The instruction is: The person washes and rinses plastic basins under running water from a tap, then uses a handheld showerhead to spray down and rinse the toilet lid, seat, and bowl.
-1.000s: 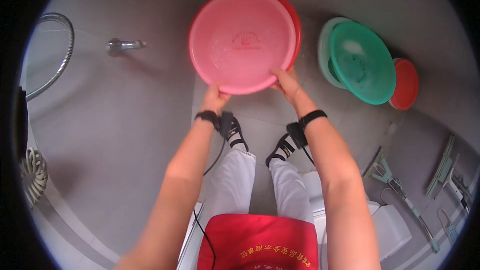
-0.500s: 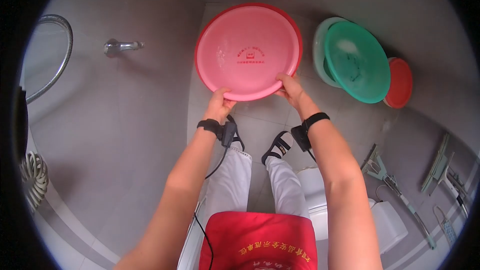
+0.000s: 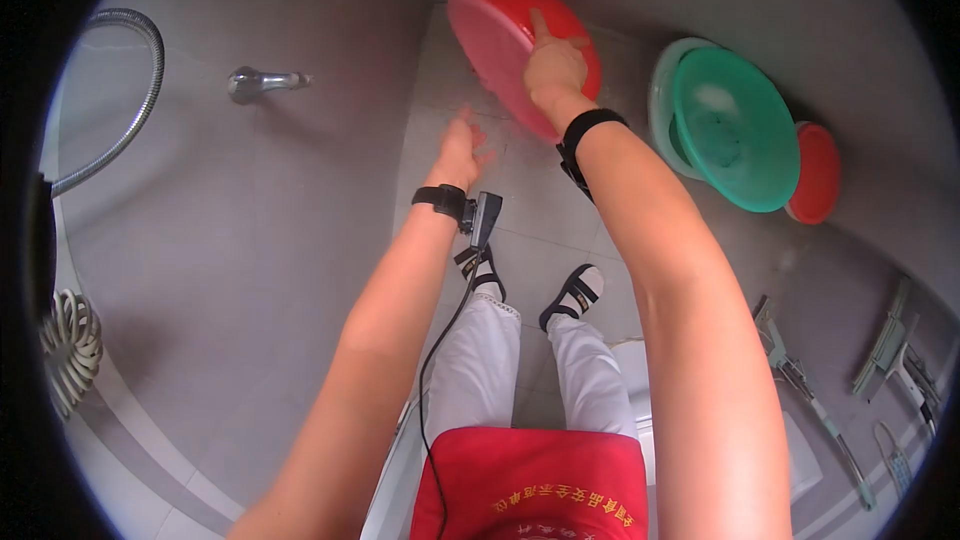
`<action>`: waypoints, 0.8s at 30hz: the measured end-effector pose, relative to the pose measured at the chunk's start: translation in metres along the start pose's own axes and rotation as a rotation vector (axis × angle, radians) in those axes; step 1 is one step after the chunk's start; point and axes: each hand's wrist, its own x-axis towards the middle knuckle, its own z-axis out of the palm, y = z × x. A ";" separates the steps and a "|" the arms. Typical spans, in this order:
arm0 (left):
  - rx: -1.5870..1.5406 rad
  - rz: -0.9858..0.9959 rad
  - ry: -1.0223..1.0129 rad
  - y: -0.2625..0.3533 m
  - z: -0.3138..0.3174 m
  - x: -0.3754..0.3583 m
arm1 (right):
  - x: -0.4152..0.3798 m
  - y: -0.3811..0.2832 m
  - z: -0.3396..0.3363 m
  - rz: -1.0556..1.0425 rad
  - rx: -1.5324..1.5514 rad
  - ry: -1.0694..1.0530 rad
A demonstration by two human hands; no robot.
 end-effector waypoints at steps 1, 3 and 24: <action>-0.063 0.036 -0.010 0.014 -0.004 -0.006 | -0.010 -0.010 -0.009 -0.042 -0.057 0.002; -0.135 0.106 0.020 0.040 -0.018 -0.021 | -0.018 -0.020 -0.009 -0.151 -0.146 0.053; 1.497 1.406 0.525 0.242 -0.104 -0.177 | -0.098 -0.089 -0.036 -1.132 -0.589 0.421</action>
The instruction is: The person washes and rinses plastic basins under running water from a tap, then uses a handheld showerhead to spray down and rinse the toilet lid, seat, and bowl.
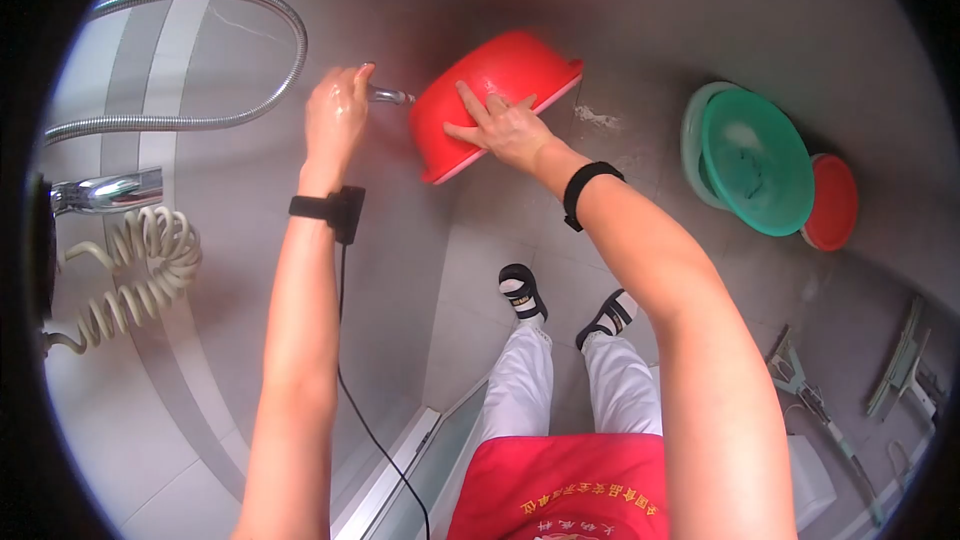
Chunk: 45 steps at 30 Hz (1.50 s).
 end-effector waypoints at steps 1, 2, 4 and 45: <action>0.027 -0.019 -0.002 0.002 0.001 0.003 | 0.001 -0.002 -0.003 -0.003 -0.003 -0.013; 0.053 -0.038 -0.006 0.002 0.003 0.005 | 0.003 -0.002 -0.004 0.007 0.010 -0.032; 0.091 -0.070 -0.014 0.002 0.006 0.007 | 0.007 -0.002 -0.007 0.025 0.037 -0.074; -0.090 0.038 -0.123 -0.027 0.016 0.014 | -0.001 -0.036 -0.033 -0.080 0.063 -0.036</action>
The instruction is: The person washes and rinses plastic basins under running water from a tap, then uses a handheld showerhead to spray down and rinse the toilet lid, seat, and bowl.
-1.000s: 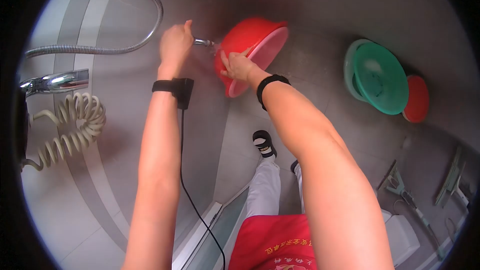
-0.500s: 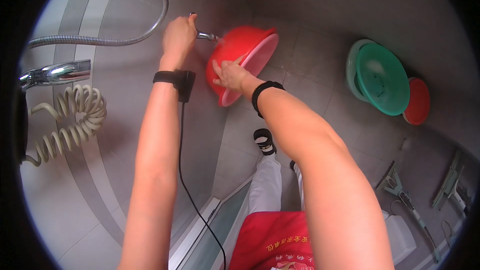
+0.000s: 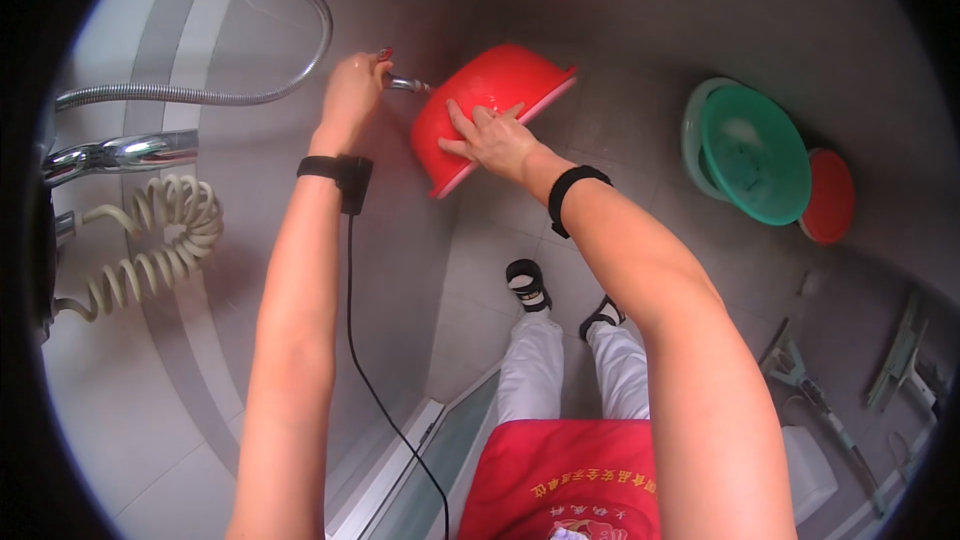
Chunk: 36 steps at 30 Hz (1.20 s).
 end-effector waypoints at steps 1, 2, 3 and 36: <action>-0.011 0.001 -0.004 -0.001 -0.002 -0.001 | 0.002 0.000 -0.001 0.004 -0.001 -0.006; -0.021 0.004 -0.009 0.001 -0.003 -0.001 | 0.002 0.001 -0.002 0.010 -0.002 -0.011; -0.036 0.002 -0.015 0.000 -0.002 -0.002 | 0.002 0.000 -0.001 0.013 0.002 -0.002; 0.151 0.129 -0.177 0.017 -0.025 -0.015 | -0.181 0.038 -0.042 0.867 0.431 0.147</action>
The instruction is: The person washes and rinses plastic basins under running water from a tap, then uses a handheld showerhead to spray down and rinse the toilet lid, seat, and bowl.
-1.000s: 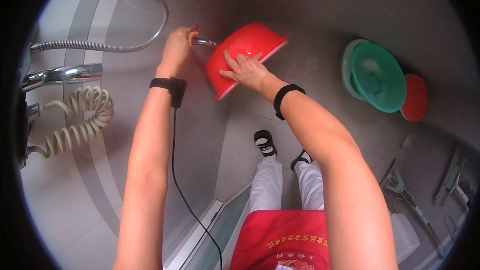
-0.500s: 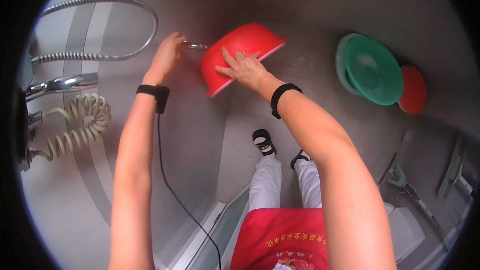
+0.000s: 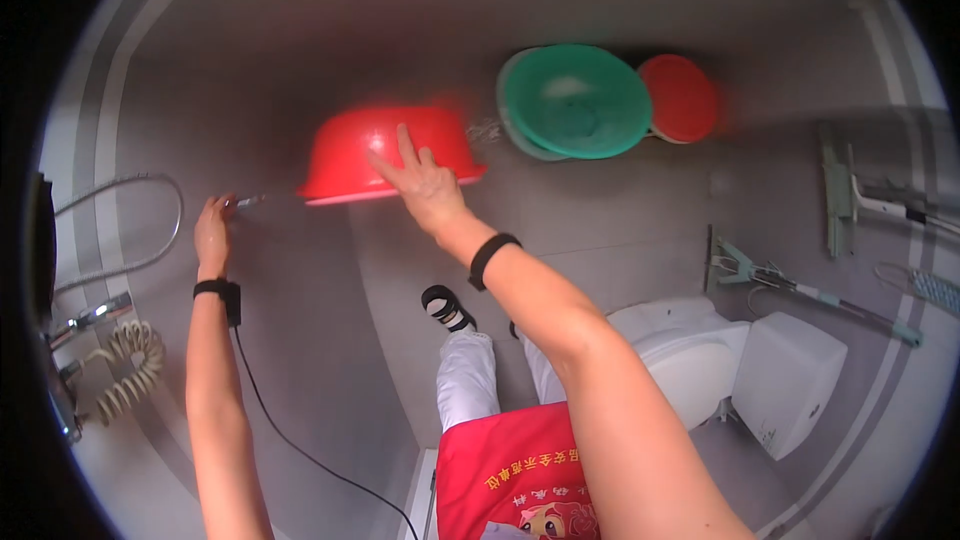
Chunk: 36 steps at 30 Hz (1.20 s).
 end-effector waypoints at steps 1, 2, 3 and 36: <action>0.011 -0.044 0.012 0.008 0.001 -0.002 | -0.010 0.007 -0.012 0.035 0.039 0.044; 0.025 -0.088 0.024 0.015 0.000 -0.006 | -0.021 0.015 -0.025 0.115 0.096 0.061; 0.042 -0.134 0.034 0.022 0.001 -0.012 | -0.034 0.023 -0.039 0.195 0.158 0.080; -1.308 -0.838 -0.892 0.424 0.228 -0.031 | -0.467 0.172 -0.102 1.956 1.683 1.694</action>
